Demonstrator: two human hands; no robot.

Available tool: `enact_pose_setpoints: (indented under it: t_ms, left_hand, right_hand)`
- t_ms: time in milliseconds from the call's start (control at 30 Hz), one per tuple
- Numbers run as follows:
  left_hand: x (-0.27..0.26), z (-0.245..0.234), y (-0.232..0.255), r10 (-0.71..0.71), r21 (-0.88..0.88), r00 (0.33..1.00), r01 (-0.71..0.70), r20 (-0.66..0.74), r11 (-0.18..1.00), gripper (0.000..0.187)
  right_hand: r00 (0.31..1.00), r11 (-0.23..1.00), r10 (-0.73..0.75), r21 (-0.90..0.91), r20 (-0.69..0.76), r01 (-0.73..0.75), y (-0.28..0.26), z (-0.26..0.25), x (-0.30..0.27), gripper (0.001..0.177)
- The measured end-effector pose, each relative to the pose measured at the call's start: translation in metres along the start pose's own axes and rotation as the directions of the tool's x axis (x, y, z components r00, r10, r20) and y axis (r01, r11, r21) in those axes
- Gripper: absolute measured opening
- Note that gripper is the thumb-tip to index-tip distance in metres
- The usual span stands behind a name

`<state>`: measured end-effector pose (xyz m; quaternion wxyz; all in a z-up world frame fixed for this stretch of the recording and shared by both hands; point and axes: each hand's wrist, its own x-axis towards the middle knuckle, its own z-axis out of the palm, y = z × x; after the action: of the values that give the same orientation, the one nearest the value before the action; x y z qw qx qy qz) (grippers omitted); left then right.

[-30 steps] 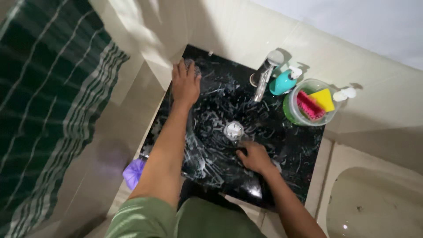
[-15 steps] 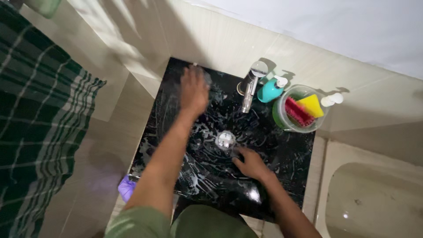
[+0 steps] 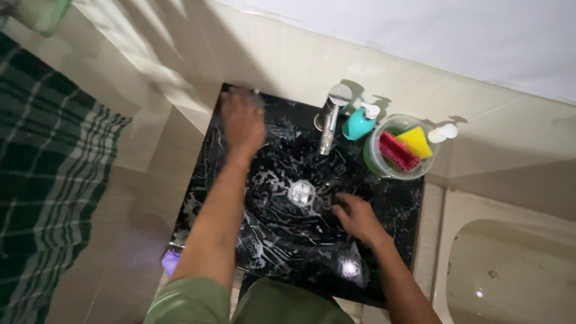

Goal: The person cleans a black bathroom sink with soap and a cloth, then rinses the faucet and basin with water.

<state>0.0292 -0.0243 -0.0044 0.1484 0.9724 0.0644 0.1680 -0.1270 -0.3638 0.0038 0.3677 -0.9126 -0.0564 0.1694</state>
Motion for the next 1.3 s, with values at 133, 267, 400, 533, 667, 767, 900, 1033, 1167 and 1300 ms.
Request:
enact_pose_setpoints:
  t_ms: [133, 267, 400, 533, 667, 767, 900, 1033, 1167, 1300]
  left_hand:
    - [-0.021, 0.035, 0.082, 0.167, -0.13, 0.986, -0.163, 0.02, 0.978, 0.062]
    - [-0.026, 0.035, 0.097, 0.153, -0.178, 0.973, -0.122, 0.171, 0.976, 0.064]
    - [-0.025, 0.026, 0.065, 0.143, -0.11, 0.98, -0.129, 0.136, 0.986, 0.062]
    - [-0.028, 0.012, 0.038, 0.048, -0.102, 0.993, -0.037, 0.104, 0.994, 0.062]
    - [-0.029, 0.012, 0.046, -0.065, -0.054, 0.991, 0.071, 0.116, 0.996, 0.062]
    - [-0.019, 0.038, 0.081, 0.062, -0.025, 0.997, -0.061, 0.039, 0.998, 0.063]
    - [-0.041, 0.054, 0.109, 0.129, -0.151, 0.991, -0.131, -0.022, 0.98, 0.061]
    - [-0.059, 0.043, 0.081, 0.242, -0.187, 0.97, -0.244, -0.033, 0.952, 0.049]
    - [-0.08, 0.034, 0.051, 0.269, -0.145, 0.96, -0.279, -0.084, 0.949, 0.045]
    - [-0.079, 0.036, 0.055, 0.177, -0.219, 0.971, -0.21, -0.16, 0.953, 0.044]
  right_hand:
    - [0.924, 0.924, -0.33, -0.264, -0.194, 0.275, 0.014, 0.002, 0.001, 0.036]
    - [0.916, 0.827, -0.359, -0.518, -0.182, 0.221, 0.007, -0.004, -0.011, 0.044]
    - [0.889, 0.781, -0.409, -0.583, -0.207, 0.224, 0.007, -0.017, -0.022, 0.058]
    - [0.891, 0.749, -0.408, -0.631, -0.2, 0.202, 0.012, -0.025, -0.02, 0.057]
    - [0.9, 0.727, -0.417, -0.641, -0.128, 0.246, 0.01, -0.024, -0.023, 0.049]
    - [0.89, 0.723, -0.44, -0.637, -0.124, 0.268, 0.009, -0.024, -0.025, 0.045]
    - [0.889, 0.741, -0.437, -0.615, -0.136, 0.27, 0.011, -0.024, -0.027, 0.044]
    - [0.882, 0.759, -0.443, -0.59, -0.16, 0.275, 0.012, -0.025, -0.028, 0.04]
    - [0.884, 0.759, -0.44, -0.592, -0.158, 0.272, 0.014, -0.026, -0.03, 0.039]
    - [0.892, 0.769, -0.425, -0.582, -0.155, 0.265, 0.014, -0.026, -0.031, 0.04]
